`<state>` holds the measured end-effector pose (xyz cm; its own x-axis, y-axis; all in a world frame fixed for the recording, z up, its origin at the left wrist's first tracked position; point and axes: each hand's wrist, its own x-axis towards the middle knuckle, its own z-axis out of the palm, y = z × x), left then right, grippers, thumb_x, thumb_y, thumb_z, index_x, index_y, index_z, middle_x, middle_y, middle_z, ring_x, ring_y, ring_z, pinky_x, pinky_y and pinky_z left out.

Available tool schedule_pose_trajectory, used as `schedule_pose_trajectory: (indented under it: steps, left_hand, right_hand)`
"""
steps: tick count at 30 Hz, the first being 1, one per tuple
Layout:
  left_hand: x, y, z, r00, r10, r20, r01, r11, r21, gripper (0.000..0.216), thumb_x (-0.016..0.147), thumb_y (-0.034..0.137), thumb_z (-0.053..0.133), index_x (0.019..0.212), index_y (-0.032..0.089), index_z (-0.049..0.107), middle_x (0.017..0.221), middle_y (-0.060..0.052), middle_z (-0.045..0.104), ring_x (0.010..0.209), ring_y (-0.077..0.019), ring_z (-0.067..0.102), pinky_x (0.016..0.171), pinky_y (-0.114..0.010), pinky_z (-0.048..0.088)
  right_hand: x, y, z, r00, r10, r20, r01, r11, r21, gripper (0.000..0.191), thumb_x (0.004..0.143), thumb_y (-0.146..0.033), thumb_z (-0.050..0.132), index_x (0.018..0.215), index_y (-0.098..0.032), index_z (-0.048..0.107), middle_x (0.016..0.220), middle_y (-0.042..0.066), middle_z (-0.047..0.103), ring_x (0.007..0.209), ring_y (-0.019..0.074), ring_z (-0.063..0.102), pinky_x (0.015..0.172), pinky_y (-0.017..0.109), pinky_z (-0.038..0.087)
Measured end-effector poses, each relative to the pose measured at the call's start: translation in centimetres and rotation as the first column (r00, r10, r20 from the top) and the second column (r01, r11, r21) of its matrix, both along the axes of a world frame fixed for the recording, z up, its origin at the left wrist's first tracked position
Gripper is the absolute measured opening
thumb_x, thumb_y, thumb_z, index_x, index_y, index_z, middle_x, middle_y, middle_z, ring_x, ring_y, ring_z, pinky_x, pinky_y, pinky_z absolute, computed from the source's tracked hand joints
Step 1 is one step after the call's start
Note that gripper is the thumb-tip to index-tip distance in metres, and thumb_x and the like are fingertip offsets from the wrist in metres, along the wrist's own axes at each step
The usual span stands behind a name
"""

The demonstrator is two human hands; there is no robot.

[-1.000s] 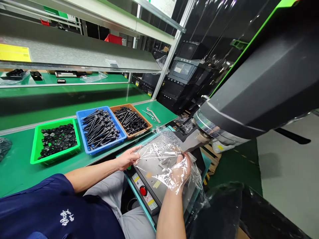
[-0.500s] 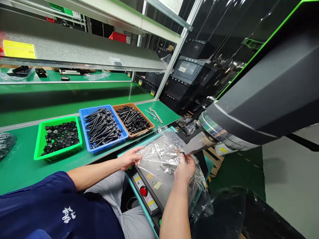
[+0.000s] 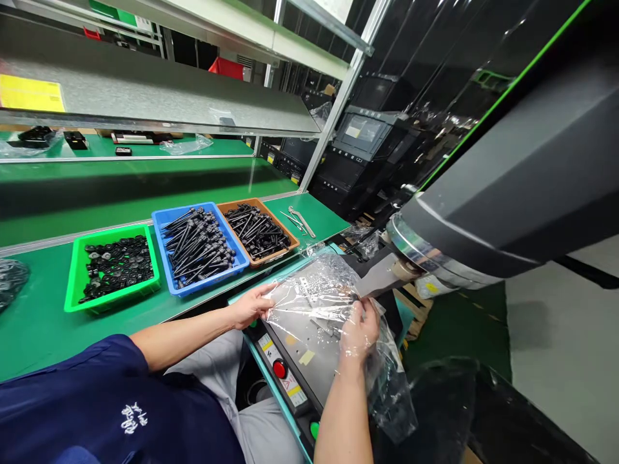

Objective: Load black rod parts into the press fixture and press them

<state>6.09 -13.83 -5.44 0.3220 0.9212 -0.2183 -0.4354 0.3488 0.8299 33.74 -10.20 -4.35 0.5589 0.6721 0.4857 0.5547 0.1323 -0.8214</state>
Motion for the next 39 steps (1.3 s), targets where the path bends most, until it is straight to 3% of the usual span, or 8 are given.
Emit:
schedule_pose_trajectory:
  steps: [5, 9, 17, 23, 32, 36, 39]
  left_hand:
    - [-0.2, 0.2, -0.6, 1.000, 0.004, -0.017, -0.004, 1.000, 0.006, 0.087, 0.068, 0.024, 0.077, 0.146, 0.012, 0.041, 0.060, 0.006, 0.053, 0.049, -0.0080, 0.050, 0.049, -0.021, 0.034]
    - [-0.2, 0.2, -0.8, 1.000, -0.009, -0.028, 0.009, 1.000, 0.007, 0.089, 0.069, 0.024, 0.075, 0.148, 0.012, 0.037, 0.060, 0.005, 0.055, 0.051, -0.0094, 0.052, 0.050, -0.021, 0.035]
    - [-0.1, 0.3, -1.8, 0.998, -0.014, -0.057, 0.015, 1.000, 0.017, 0.086, 0.069, 0.020, 0.071, 0.147, 0.012, 0.037, 0.060, 0.006, 0.055, 0.050, -0.0090, 0.053, 0.048, -0.020, 0.035]
    - [-0.3, 0.4, -2.9, 0.994, 0.000, -0.112, 0.006, 0.999, 0.045, 0.081, 0.071, 0.024, 0.073, 0.145, 0.013, 0.042, 0.064, 0.004, 0.058, 0.053, -0.0096, 0.057, 0.050, -0.020, 0.036]
    - [-0.3, 0.0, -2.8, 0.990, -0.014, -0.139, 0.021, 0.999, 0.047, 0.082, 0.071, 0.023, 0.073, 0.145, 0.011, 0.040, 0.064, 0.004, 0.057, 0.054, -0.0101, 0.058, 0.051, -0.021, 0.038]
    - [-0.4, -0.1, -3.1, 0.991, -0.010, -0.136, 0.015, 0.999, 0.031, 0.085, 0.070, 0.026, 0.076, 0.144, 0.008, 0.040, 0.064, 0.003, 0.057, 0.055, -0.0105, 0.058, 0.053, -0.022, 0.040]
    - [-0.4, 0.0, -3.5, 0.989, -0.023, -0.145, 0.026, 0.999, 0.022, 0.085, 0.070, 0.028, 0.077, 0.144, 0.009, 0.039, 0.066, 0.003, 0.058, 0.054, -0.0098, 0.057, 0.053, -0.022, 0.040]
  right_hand:
    - [-0.4, -1.8, -1.9, 0.999, 0.033, 0.025, -0.030, 0.995, -0.091, 0.066, 0.090, -0.058, 0.037, 0.135, -0.012, 0.054, 0.132, 0.017, 0.056, 0.125, 0.0307, 0.049, 0.106, 0.046, 0.035]
    - [0.0, -2.7, -3.3, 0.999, 0.016, 0.031, -0.010, 0.982, -0.187, 0.075, 0.085, -0.066, 0.040, 0.134, -0.011, 0.055, 0.127, 0.020, 0.057, 0.122, 0.0351, 0.050, 0.103, 0.050, 0.037]
    - [1.2, -3.9, -5.3, 0.997, -0.052, 0.062, 0.063, 0.981, -0.185, 0.080, 0.084, -0.067, 0.041, 0.136, -0.008, 0.052, 0.131, 0.023, 0.054, 0.124, 0.0353, 0.048, 0.104, 0.049, 0.037]
    - [0.5, -5.5, -5.3, 0.994, -0.070, -0.085, 0.058, 0.990, -0.126, 0.083, 0.081, -0.058, 0.052, 0.145, -0.006, 0.038, 0.140, 0.026, 0.046, 0.120, 0.0322, 0.054, 0.095, 0.045, 0.047]
    - [0.7, -6.8, -4.6, 0.992, -0.116, -0.046, 0.107, 0.981, -0.161, 0.080, 0.081, -0.054, 0.050, 0.144, -0.005, 0.040, 0.138, 0.025, 0.048, 0.123, 0.0326, 0.052, 0.095, 0.044, 0.048]
    - [1.2, -7.2, -5.5, 0.986, -0.110, 0.125, 0.136, 0.966, -0.221, 0.079, 0.083, -0.057, 0.043, 0.138, 0.000, 0.046, 0.135, 0.029, 0.050, 0.127, 0.0369, 0.047, 0.102, 0.050, 0.042]
    - [1.5, -8.1, -6.5, 0.943, -0.056, 0.327, 0.181, 0.914, -0.364, 0.075, 0.086, -0.057, 0.034, 0.131, -0.001, 0.053, 0.136, 0.029, 0.048, 0.133, 0.0402, 0.039, 0.108, 0.058, 0.030]
